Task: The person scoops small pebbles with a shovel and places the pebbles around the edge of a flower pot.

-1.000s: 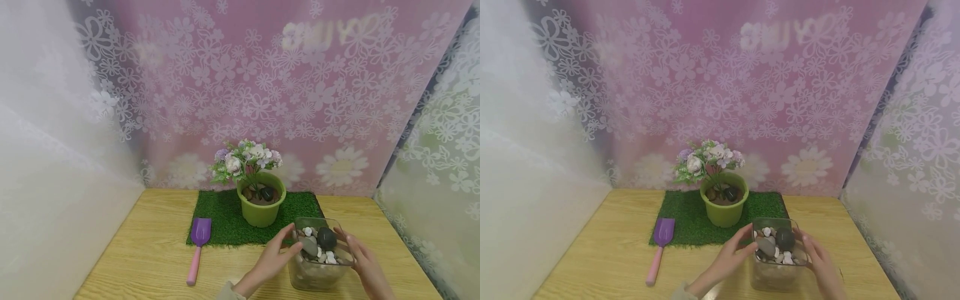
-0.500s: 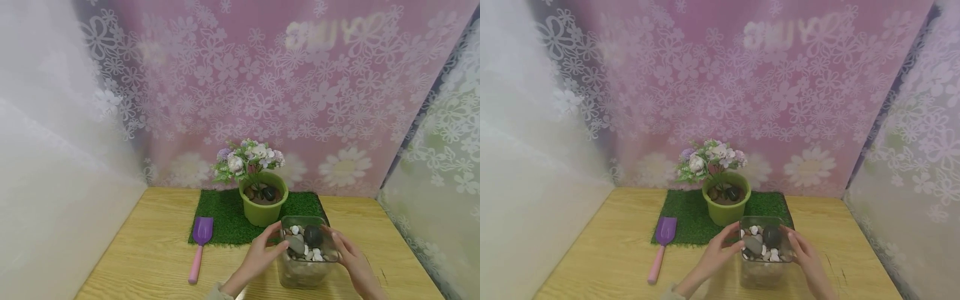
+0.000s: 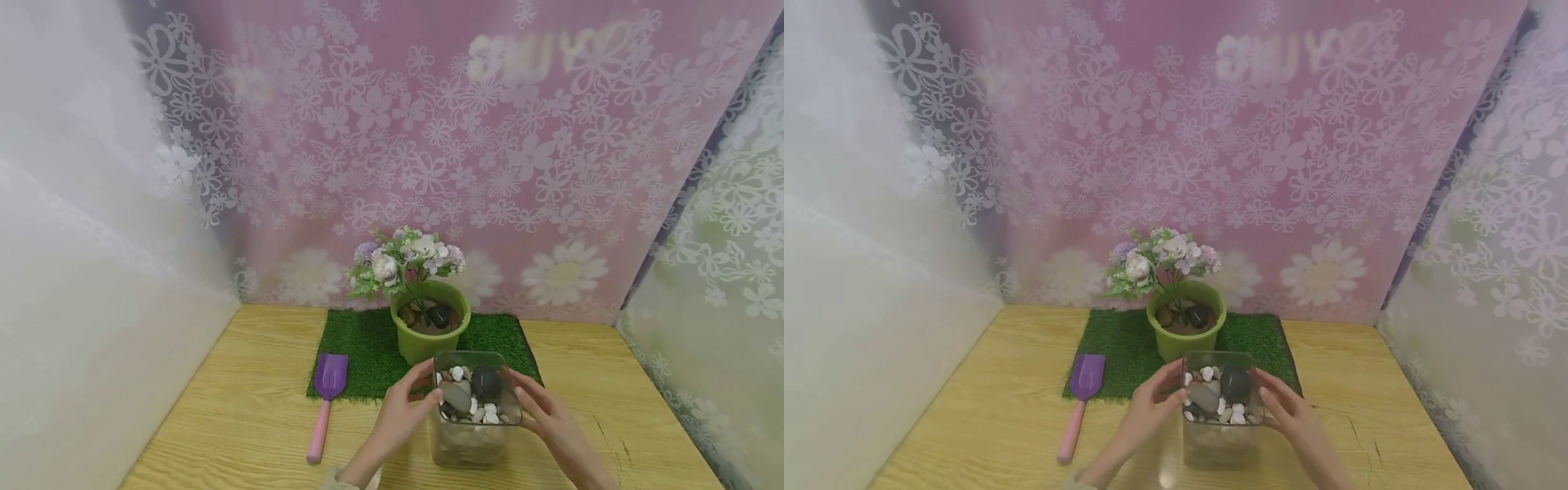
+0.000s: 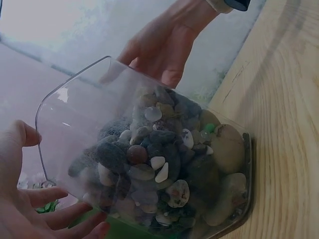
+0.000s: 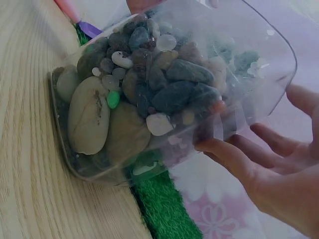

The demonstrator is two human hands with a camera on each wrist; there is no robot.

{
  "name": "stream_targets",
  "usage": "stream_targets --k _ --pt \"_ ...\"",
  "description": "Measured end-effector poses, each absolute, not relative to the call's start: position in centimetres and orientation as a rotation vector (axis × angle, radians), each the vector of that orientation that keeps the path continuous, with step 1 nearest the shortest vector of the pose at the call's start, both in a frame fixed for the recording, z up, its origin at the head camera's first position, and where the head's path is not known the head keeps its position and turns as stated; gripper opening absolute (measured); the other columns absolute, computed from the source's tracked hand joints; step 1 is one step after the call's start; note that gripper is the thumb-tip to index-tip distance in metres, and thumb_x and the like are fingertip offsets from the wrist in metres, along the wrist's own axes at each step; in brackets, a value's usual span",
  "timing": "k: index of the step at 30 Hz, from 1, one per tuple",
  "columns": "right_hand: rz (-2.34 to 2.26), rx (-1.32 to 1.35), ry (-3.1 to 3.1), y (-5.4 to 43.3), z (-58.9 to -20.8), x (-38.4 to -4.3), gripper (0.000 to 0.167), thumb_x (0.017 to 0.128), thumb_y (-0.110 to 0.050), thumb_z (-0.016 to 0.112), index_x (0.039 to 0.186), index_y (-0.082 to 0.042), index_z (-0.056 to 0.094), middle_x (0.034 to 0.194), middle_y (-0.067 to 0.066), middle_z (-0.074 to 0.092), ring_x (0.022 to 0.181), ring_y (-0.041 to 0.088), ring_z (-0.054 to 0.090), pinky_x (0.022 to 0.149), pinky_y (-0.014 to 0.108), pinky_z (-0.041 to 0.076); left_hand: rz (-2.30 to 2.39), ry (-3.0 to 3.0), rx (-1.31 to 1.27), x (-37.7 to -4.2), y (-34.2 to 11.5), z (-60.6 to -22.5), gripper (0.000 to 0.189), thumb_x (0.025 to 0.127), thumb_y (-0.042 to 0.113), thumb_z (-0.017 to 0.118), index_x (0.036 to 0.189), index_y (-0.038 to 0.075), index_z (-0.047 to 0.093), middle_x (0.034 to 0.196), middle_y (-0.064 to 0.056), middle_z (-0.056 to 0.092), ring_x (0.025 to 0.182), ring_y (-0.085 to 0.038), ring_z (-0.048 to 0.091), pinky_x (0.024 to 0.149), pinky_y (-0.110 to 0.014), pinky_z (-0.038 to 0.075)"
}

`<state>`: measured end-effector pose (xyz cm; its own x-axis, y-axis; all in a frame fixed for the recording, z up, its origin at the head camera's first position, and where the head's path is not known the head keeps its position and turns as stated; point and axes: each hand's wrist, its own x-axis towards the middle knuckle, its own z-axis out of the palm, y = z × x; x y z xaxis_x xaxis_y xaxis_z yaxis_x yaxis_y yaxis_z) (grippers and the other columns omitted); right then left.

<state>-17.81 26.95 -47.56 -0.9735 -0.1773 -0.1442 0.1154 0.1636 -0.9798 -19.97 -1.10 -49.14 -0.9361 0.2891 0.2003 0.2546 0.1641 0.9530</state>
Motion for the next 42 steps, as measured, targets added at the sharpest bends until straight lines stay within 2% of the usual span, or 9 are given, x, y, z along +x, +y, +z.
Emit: stream_targets --k 2,6,8,12,19,23,26,30,42 --pt "-1.896 -0.080 2.188 26.6 -47.5 -17.8 0.057 0.110 -0.037 0.040 0.161 -0.013 0.027 0.167 0.012 0.021 0.150 0.029 0.023 0.106 0.059 0.043 1.946 2.382 0.567 -20.1 -1.6 -49.2 0.051 0.101 0.031 0.063 0.149 0.018 0.050 0.142 -0.008 0.059 0.124 -0.030 0.060 0.095 -0.040 0.053" --pt "-1.888 -0.134 2.136 26.2 -47.5 -17.8 0.057 0.110 -0.033 0.041 0.162 -0.015 0.024 0.168 0.011 0.018 0.136 -0.003 0.042 0.107 0.056 0.043 1.971 2.373 0.602 -20.2 -2.5 -49.1 0.050 0.102 0.026 0.062 0.149 0.015 0.051 0.142 -0.012 0.059 0.124 -0.033 0.060 0.094 -0.037 0.053" --pt "-1.876 -0.187 2.117 26.1 -47.6 -17.8 0.058 0.111 -0.030 0.041 0.163 -0.013 0.022 0.168 0.013 0.016 0.125 -0.017 0.043 0.108 0.055 0.043 1.981 2.371 0.608 -20.3 -2.9 -49.2 0.049 0.102 0.023 0.062 0.149 0.014 0.051 0.142 -0.013 0.059 0.123 -0.033 0.061 0.094 -0.036 0.053" --pt "-1.852 -0.295 2.073 25.7 -47.5 -18.0 0.060 0.111 -0.025 0.040 0.163 -0.010 0.015 0.168 0.017 0.011 0.120 -0.023 0.040 0.108 0.056 0.042 1.996 2.369 0.612 -20.2 -3.6 -49.3 0.049 0.102 0.021 0.063 0.148 0.014 0.051 0.142 -0.012 0.059 0.122 -0.033 0.062 0.093 -0.037 0.052" --pt "-1.863 -0.329 2.066 24.6 -47.3 -18.3 0.060 0.110 -0.024 0.043 0.163 -0.008 0.018 0.167 0.018 0.015 0.126 -0.016 0.042 0.109 0.056 0.041 2.003 2.381 0.621 -20.2 -4.7 -49.0 0.049 0.102 0.019 0.061 0.149 0.009 0.050 0.143 -0.015 0.058 0.123 -0.034 0.061 0.094 -0.037 0.052" --pt "-1.886 -0.333 2.068 24.0 -47.4 -18.4 0.060 0.110 -0.023 0.044 0.162 -0.007 0.020 0.167 0.018 0.016 0.146 0.018 0.033 0.108 0.057 0.041 1.989 2.399 0.618 -20.2 -5.3 -48.9 0.049 0.102 0.018 0.061 0.149 0.008 0.050 0.143 -0.016 0.058 0.123 -0.034 0.061 0.095 -0.036 0.052" --pt "-1.910 -0.337 2.070 23.4 -47.5 -18.4 0.060 0.109 -0.022 0.044 0.161 -0.003 0.019 0.166 0.021 0.016 0.148 0.043 0.022 0.107 0.057 0.043 1.978 2.405 0.616 -20.2 -5.7 -48.9 0.049 0.102 0.018 0.061 0.149 0.008 0.050 0.143 -0.017 0.057 0.123 -0.034 0.061 0.094 -0.035 0.052" --pt "-1.922 -0.345 2.067 22.9 -47.6 -18.3 0.061 0.110 -0.022 0.044 0.161 -0.003 0.018 0.166 0.021 0.014 0.147 0.050 0.019 0.107 0.058 0.042 1.977 2.399 0.610 -20.3 -6.1 -48.9 0.050 0.102 0.018 0.061 0.150 0.009 0.049 0.144 -0.017 0.057 0.125 -0.034 0.060 0.095 -0.034 0.052" --pt "-1.924 -0.291 2.059 22.0 -47.5 -18.5 0.061 0.110 -0.024 0.043 0.162 -0.005 0.018 0.167 0.021 0.013 0.149 0.049 0.017 0.107 0.057 0.043 1.995 2.341 0.590 -20.3 -6.7 -48.8 0.051 0.104 0.017 0.059 0.152 0.007 0.046 0.147 -0.018 0.053 0.129 -0.035 0.056 0.096 -0.033 0.051"
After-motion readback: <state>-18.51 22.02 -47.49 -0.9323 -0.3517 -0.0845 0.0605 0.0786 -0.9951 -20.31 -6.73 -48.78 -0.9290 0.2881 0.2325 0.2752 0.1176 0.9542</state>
